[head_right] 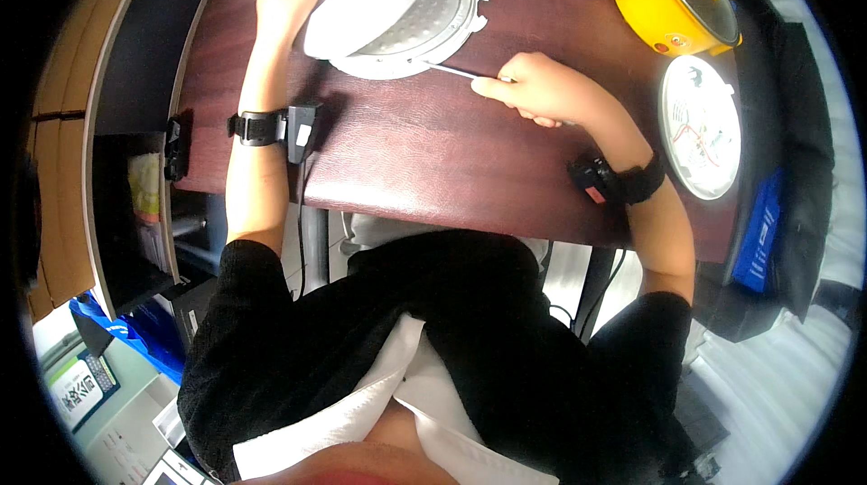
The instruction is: The person uses a screwdriver to remove screws from a white plastic lid, then separates the lid into two parts. The person places the screwdriver and removed screws on the table.
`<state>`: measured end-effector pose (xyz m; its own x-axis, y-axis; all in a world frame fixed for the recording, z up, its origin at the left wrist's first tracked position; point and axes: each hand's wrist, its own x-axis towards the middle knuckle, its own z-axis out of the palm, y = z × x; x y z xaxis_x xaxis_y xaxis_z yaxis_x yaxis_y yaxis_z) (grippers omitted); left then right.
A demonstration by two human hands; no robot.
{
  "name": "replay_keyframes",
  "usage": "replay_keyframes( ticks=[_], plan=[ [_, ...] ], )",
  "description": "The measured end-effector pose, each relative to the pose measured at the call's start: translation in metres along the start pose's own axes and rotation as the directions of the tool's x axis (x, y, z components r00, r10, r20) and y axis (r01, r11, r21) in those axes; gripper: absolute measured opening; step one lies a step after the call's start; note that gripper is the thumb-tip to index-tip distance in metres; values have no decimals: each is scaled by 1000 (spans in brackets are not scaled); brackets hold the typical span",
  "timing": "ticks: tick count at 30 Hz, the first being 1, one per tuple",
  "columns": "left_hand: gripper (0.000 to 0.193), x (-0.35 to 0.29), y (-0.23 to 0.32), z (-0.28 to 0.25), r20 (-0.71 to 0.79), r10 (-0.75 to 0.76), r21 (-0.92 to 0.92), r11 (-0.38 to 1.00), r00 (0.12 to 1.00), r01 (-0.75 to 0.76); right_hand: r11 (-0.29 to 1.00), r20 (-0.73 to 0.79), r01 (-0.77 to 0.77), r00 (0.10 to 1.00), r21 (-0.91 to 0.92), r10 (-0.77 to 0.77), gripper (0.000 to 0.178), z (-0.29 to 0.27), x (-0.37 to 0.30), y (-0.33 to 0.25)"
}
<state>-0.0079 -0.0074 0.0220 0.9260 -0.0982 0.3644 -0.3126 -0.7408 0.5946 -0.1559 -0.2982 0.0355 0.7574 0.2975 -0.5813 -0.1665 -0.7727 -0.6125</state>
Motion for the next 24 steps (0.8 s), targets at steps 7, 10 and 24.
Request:
replay_keyframes(
  ticks=[7,10,24],
  plan=[
    [46,10,-29,-13,35,69,180,981,997,-74,965,52,4,998,262,-18,43,-11,-10,28],
    [47,9,-34,-22,98,34,194,980,995,-53,905,15,38,999,425,-49,39,-13,-13,45],
    [55,-10,-80,-87,180,-141,217,971,974,101,693,-59,215,969,688,-241,28,-17,-18,76]
  ],
)
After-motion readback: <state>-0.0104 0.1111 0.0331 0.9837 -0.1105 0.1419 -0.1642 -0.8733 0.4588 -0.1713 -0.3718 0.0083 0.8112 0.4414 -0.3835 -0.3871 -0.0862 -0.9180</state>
